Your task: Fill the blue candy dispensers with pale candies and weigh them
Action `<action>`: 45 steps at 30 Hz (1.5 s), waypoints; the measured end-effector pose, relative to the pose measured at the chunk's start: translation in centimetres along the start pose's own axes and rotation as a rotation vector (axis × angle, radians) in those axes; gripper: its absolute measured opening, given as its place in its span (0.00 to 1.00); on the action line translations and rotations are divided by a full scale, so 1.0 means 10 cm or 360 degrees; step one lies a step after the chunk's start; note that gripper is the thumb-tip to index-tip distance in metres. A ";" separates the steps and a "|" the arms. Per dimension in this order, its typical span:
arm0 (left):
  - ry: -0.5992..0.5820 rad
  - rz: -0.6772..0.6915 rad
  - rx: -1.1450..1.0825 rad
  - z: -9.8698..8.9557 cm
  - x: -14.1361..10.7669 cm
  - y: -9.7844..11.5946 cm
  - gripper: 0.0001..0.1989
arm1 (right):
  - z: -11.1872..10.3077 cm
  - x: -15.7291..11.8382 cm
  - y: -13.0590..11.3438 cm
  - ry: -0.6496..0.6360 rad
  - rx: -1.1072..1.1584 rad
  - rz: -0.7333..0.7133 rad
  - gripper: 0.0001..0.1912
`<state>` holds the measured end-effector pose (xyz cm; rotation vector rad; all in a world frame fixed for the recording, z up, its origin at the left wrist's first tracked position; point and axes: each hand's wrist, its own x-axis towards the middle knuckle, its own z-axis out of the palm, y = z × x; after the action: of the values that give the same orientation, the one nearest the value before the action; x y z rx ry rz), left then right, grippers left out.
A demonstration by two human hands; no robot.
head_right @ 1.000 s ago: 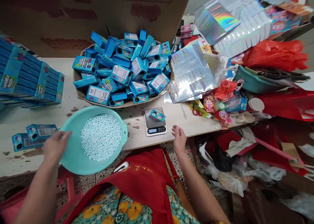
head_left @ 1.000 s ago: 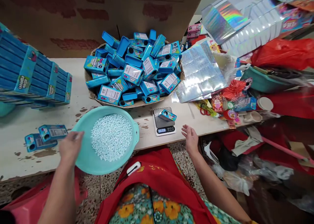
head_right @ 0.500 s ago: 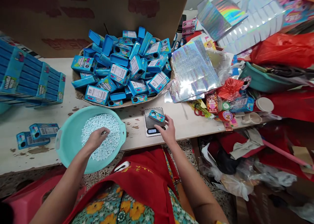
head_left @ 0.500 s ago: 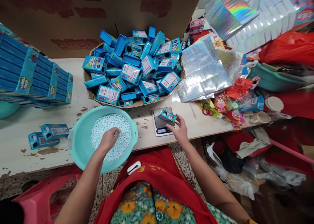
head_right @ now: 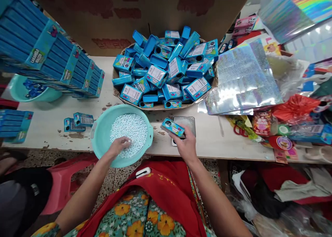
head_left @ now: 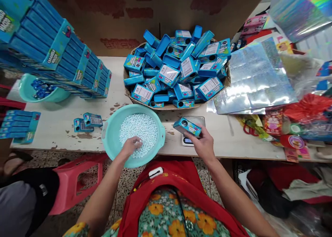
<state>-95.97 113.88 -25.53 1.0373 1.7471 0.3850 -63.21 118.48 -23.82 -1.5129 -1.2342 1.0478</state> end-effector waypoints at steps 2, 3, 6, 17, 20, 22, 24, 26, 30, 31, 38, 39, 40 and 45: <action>-0.0003 -0.0059 -0.0730 -0.14 -0.09 0.12 0.13 | 0.16 -0.06 -0.24 -0.0197 -0.0051 -0.0171 0.22; -0.0008 -0.0047 -0.1040 -0.20 -0.14 0.21 0.14 | 0.25 -0.08 -0.33 -0.0301 -0.0061 -0.0259 0.21; 0.0036 0.0046 -0.1549 -0.32 -0.31 0.56 0.14 | 0.59 -0.14 -0.49 -0.0578 -0.0095 -0.0455 0.18; 0.1042 0.0654 -0.1686 -0.05 -0.31 0.97 0.20 | 1.46 -0.30 -0.50 -0.0936 -0.0480 -0.0560 0.18; 0.1035 0.0707 -0.1692 -0.09 -0.28 0.93 0.20 | 1.51 -0.29 -0.53 -0.0923 -0.0485 -0.0549 0.18; 0.0976 0.0720 -0.1716 -0.13 -0.27 0.94 0.20 | 1.55 -0.27 -0.54 -0.0919 -0.0478 -0.0546 0.18; 0.0950 0.0733 -0.1751 -0.17 -0.26 0.94 0.20 | 1.58 -0.26 -0.55 -0.0918 -0.0453 -0.0543 0.17; 0.0977 0.0728 -0.1786 -0.23 -0.25 0.90 0.19 | 1.59 -0.25 -0.54 -0.0904 -0.0402 -0.0528 0.17; 0.0900 0.0526 -0.1406 -0.39 -0.24 0.66 0.12 | 1.60 -0.22 -0.47 -0.0859 -0.0224 -0.0494 0.16; 0.0867 0.0471 -0.1217 -0.43 -0.24 0.57 0.10 | 1.61 -0.21 -0.44 -0.0844 -0.0173 -0.0486 0.17; 0.0612 0.0594 -0.0536 -0.54 -0.28 0.22 0.25 | 1.90 -0.13 -0.34 -0.0842 -0.0072 -0.0486 0.15; 0.0579 0.0649 -0.0424 -0.54 -0.30 0.23 0.27 | 1.96 -0.14 -0.37 -0.0874 -0.0059 -0.0509 0.15; 0.0567 0.0708 -0.0294 -0.55 -0.32 0.24 0.27 | 2.00 -0.16 -0.40 -0.0903 -0.0043 -0.0531 0.15; 0.0815 0.0709 0.0029 -0.81 -0.63 0.22 0.19 | 2.09 -0.26 -0.64 -0.0983 0.0075 -0.0567 0.25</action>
<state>-101.42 111.87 -16.73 1.4337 1.9502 0.9864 -85.14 119.19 -22.51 -0.8970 -1.8049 1.3300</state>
